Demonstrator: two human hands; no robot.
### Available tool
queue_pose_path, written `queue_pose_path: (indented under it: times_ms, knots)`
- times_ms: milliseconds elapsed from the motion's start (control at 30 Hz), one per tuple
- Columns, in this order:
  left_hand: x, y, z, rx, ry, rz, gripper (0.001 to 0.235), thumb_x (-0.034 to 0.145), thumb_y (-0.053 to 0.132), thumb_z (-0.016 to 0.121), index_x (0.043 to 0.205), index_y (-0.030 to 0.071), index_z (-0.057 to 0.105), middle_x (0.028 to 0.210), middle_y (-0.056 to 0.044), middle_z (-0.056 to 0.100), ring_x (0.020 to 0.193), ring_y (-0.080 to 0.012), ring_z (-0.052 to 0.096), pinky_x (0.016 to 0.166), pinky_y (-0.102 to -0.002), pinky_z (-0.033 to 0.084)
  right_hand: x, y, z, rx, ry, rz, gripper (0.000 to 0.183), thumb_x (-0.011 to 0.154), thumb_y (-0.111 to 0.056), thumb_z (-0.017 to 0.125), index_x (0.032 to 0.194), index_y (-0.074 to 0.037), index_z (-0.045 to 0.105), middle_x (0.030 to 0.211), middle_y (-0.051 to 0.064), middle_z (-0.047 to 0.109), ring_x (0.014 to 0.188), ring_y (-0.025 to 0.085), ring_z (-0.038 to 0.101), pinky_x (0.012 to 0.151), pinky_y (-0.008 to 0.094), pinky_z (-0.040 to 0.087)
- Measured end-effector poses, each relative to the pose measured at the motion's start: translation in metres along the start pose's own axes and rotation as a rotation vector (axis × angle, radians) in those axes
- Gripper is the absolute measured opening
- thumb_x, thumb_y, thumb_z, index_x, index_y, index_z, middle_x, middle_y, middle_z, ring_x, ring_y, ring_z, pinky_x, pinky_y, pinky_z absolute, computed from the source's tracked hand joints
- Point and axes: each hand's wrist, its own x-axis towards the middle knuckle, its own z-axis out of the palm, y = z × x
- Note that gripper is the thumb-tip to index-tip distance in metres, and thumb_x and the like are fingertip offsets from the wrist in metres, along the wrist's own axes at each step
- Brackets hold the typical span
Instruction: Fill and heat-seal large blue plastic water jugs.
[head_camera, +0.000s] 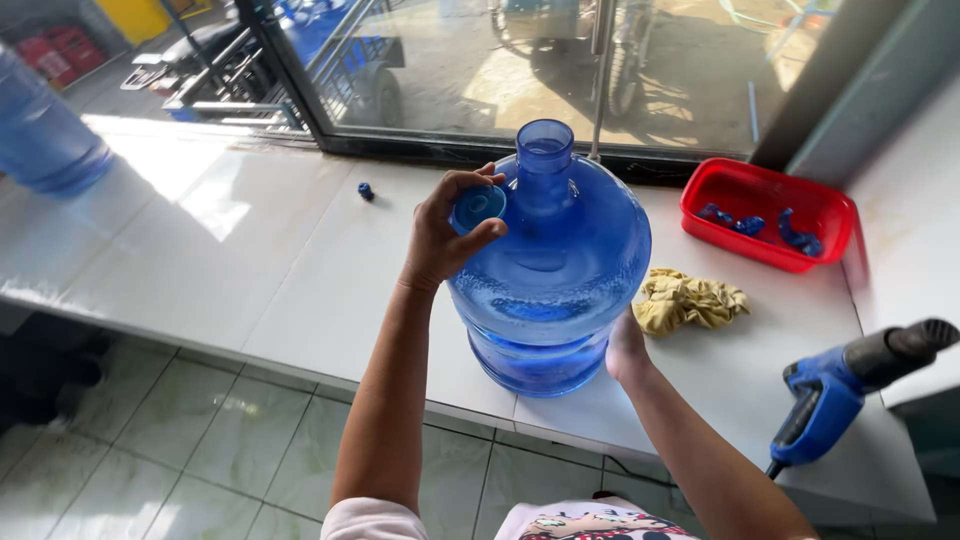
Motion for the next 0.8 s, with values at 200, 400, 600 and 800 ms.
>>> queue_pose_path:
  times_ms: [200,400,600,800]
  knots:
    - [-0.003,-0.004,-0.010,-0.081,-0.055,0.037,0.064,0.083,0.046,0.087,0.127,0.007,0.062,0.135,-0.014,0.071,0.148,-0.0317,0.053,0.123,-0.045,0.046,-0.048,0.018,-0.023,-0.293,0.146,0.108,0.071,0.103,-0.053,0.032,0.161,-0.012,0.034,0.161,0.010,0.042,0.143,0.029,0.039,0.119,0.043,0.027]
    - [-0.037,0.030,0.006,-0.034,0.214,0.098,0.074,0.078,0.052,0.086,0.133,0.010,0.059,0.144,-0.011,0.066,0.148,-0.0314,0.056,0.128,-0.045,0.047,-0.148,-0.084,0.056,-0.737,0.211,-0.797,0.053,0.110,-0.034,0.055,0.155,-0.008,0.048,0.152,0.017,0.053,0.142,0.025,0.050,0.116,0.041,0.041]
    - [-0.063,0.120,0.045,0.363,0.245,0.359,0.082,0.066,0.057,0.086,0.130,0.014,0.058,0.146,-0.011,0.056,0.144,-0.0341,0.052,0.130,-0.054,0.033,-0.202,-0.170,0.131,-0.754,-0.134,-0.927,0.034,0.100,-0.016,0.073,0.133,-0.006,0.070,0.121,0.007,0.071,0.112,0.012,0.064,0.096,0.029,0.053]
    - [-0.063,0.107,0.057,0.463,0.285,0.404,0.083,0.076,0.061,0.089,0.140,0.019,0.055,0.153,-0.003,0.058,0.145,-0.0242,0.055,0.129,-0.049,0.037,-0.182,-0.202,0.146,-0.389,-0.394,-0.547,0.029,0.096,-0.009,0.072,0.124,-0.002,0.072,0.108,0.005,0.077,0.096,0.009,0.070,0.086,0.024,0.058]
